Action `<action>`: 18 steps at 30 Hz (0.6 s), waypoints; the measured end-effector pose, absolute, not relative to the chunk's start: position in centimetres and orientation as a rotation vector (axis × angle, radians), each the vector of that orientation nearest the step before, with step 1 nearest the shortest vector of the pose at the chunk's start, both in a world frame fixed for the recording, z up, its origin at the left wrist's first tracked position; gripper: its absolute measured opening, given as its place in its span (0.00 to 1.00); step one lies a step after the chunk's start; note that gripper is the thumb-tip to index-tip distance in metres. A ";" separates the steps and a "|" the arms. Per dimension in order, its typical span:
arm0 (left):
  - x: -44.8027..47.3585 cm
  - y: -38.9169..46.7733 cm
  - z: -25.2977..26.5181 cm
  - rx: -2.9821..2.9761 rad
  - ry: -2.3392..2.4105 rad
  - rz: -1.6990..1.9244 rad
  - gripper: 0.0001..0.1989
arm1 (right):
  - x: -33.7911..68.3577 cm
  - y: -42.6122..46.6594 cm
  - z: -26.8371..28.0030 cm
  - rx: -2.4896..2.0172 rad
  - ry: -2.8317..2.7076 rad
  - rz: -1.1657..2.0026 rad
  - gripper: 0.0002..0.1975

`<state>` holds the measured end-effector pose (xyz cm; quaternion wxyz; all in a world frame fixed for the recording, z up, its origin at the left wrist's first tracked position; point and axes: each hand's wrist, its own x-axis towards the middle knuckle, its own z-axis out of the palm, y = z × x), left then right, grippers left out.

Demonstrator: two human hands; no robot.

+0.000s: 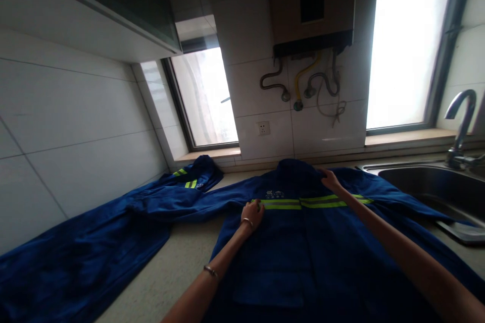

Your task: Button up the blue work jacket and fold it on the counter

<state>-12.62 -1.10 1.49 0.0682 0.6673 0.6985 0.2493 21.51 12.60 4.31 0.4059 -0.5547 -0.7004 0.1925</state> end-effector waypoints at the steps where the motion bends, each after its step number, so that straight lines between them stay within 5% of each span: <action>1: -11.9 0.1 1.7 1.905 2.111 0.878 0.20 | 22.5 11.9 4.0 -1.352 -1.792 0.542 0.28; 4: -8.8 3.5 2.2 1.819 1.999 1.157 0.36 | 25.2 9.6 3.2 -1.144 -1.870 0.829 0.23; 7: -5.7 5.7 1.9 1.940 1.861 1.023 0.49 | 26.8 7.9 3.6 -0.999 -2.013 1.083 0.22; 10: -3.5 6.7 1.1 1.805 1.822 0.996 0.33 | 26.4 6.6 4.6 -1.104 -2.175 1.034 0.23; 13: -2.9 7.1 0.7 1.569 1.796 1.225 0.16 | 24.3 5.5 4.8 -1.427 -2.202 0.523 0.24; 16: -3.0 7.4 1.0 1.461 1.717 1.369 0.16 | 22.2 5.0 4.2 -1.630 -2.099 -0.039 0.17; 18: -3.0 7.5 1.6 1.375 1.633 1.442 0.17 | 21.5 5.2 3.9 -1.643 -2.027 -0.100 0.13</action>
